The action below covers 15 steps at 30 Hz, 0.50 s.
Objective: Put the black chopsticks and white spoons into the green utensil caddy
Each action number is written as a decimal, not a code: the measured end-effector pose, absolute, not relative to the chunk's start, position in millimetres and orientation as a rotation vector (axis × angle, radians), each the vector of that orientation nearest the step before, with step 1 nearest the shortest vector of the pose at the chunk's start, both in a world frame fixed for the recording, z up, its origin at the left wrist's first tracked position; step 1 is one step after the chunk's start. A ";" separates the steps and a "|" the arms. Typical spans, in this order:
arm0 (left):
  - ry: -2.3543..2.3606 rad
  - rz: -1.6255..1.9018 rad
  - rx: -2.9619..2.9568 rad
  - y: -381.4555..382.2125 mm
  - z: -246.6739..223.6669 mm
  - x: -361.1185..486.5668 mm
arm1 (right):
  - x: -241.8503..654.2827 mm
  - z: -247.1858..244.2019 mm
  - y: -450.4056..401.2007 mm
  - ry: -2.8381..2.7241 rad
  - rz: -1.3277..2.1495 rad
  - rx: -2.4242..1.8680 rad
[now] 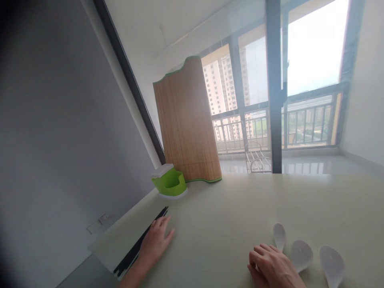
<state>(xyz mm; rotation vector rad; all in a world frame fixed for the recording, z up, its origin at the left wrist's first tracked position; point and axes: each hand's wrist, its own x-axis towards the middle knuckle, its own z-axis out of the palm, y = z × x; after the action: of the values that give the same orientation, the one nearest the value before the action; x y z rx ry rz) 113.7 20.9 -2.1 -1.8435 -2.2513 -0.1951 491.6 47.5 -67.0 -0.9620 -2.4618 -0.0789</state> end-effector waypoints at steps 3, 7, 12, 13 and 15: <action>-2.349 0.007 -1.607 10.1 -2.5 68.7 | 495.3 -72.1 47.9 -2.445 0.002 -1.005; -2.442 0.113 -1.505 -1.6 -8.4 41.9 | 501.8 -73.4 50.4 -2.366 0.034 -1.072; -2.476 0.069 -1.630 0.7 -13.5 47.3 | 509.3 -72.4 57.0 -2.294 -0.011 -1.089; -2.478 0.053 -1.657 2.0 -13.5 53.8 | 510.5 -72.7 58.2 -2.290 -0.005 -1.096; -2.468 0.017 -1.722 3.8 -13.2 73.7 | 512.5 -74.1 60.0 -2.301 0.025 -1.116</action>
<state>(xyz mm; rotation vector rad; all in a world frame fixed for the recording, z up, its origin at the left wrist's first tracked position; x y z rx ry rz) 73.7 3.8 -13.2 -1.7216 -2.4676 0.0166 512.5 60.0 -74.1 -1.1157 -2.3014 0.0251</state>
